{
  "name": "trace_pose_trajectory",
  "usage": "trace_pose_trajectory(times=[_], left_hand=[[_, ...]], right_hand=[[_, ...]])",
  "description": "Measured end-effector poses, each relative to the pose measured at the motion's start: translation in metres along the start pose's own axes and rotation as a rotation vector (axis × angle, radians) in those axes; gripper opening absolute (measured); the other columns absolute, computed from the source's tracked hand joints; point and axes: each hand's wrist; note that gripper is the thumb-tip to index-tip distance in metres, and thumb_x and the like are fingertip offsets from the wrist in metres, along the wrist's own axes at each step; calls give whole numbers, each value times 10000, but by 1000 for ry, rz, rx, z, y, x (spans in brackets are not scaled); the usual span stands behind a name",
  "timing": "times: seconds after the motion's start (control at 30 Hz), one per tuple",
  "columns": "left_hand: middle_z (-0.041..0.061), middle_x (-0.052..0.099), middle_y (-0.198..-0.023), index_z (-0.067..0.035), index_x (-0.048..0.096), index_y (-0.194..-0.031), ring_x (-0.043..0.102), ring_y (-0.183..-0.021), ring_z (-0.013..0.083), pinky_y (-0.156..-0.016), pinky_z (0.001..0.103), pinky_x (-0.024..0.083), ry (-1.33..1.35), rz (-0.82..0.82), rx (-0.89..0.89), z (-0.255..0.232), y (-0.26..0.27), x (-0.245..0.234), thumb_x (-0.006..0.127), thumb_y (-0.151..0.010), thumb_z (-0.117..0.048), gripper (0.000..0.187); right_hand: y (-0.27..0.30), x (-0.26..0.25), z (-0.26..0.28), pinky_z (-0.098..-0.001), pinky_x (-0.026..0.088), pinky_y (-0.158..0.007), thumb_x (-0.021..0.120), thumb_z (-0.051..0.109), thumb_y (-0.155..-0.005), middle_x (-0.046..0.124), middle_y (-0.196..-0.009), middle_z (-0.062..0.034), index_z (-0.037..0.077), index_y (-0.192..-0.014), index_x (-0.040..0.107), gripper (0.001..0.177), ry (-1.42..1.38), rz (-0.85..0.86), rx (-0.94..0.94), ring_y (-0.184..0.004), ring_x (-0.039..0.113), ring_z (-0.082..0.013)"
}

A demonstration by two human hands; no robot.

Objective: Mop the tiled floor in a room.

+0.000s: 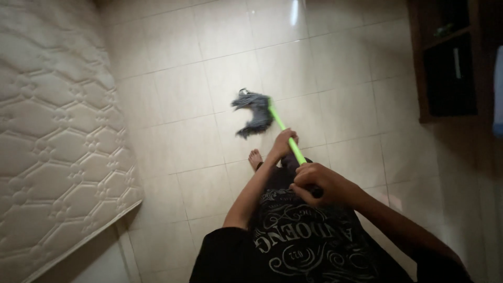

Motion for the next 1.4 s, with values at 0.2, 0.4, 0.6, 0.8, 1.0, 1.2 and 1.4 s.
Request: trace_pose_trajectory(times=[0.2, 0.4, 0.6, 0.8, 1.0, 1.2, 1.4], left_hand=[[141, 687, -978, -90, 695, -1022, 664, -959, 362, -834, 479, 525, -636, -22, 136, -61, -38, 45, 736, -855, -295, 267], [118, 701, -1009, -103, 689, -1044, 676, -974, 353, -856, 462, 540, -668, 75, 140, -46, -57, 55, 733, -870, -345, 301], [132, 692, -955, -100, 681, -893, 667, -936, 378, -771, 500, 530, -826, 138, 119, -129, -33, 45, 707, -909, -319, 222], [129, 677, -910, -88, 669, -833, 675, -900, 380, -793, 500, 543, -868, 25, 211, -138, 4, 8, 715, -920, -296, 231], [112, 673, -929, -103, 696, -844, 691, -861, 341, -788, 476, 558, -1011, -19, -95, -112, 45, -61, 697, -917, -302, 211], [112, 677, -952, -112, 703, -833, 672, -960, 353, -798, 493, 549, -1106, -119, -92, -75, 86, -124, 703, -881, -311, 204], [139, 633, -926, -98, 681, -817, 639, -975, 362, -765, 487, 545, -1092, -326, -194, -37, 92, -144, 751, -799, -196, 122]], right_hand=[[-5, 6, -43, -447, 449, -615, 696, 108, -836, 542, -582, -146, 34, -568, 528, 324, 170, 7, 100, -622, 575, -319], [3, 10, -69, -459, 465, -587, 705, 116, -814, 577, -569, -138, 62, -547, 534, 322, 212, -65, 38, -605, 599, -334], [14, 0, -46, -447, 437, -538, 727, 84, -821, 528, -528, -123, 68, -532, 486, 377, 213, -145, -96, -538, 554, -320], [18, -8, -9, -413, 403, -540, 703, 0, -862, 484, -535, -89, 69, -569, 421, 412, -3, -140, -199, -517, 508, -271], [-8, 18, -45, -399, 379, -561, 672, -14, -892, 436, -565, -90, 54, -595, 394, 412, -92, -112, -303, -544, 466, -252], [-32, 38, -48, -398, 388, -583, 674, -30, -897, 418, -596, -105, 28, -620, 389, 401, -140, -89, -324, -579, 464, -263], [-51, 55, -69, -408, 394, -622, 676, -46, -885, 410, -594, -111, 16, -631, 380, 396, -161, -80, -335, -591, 456, -274]])
Point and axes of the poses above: each hand's wrist, its own y-axis away from the middle knuckle, its own x-axis out of the palm, z = x × y
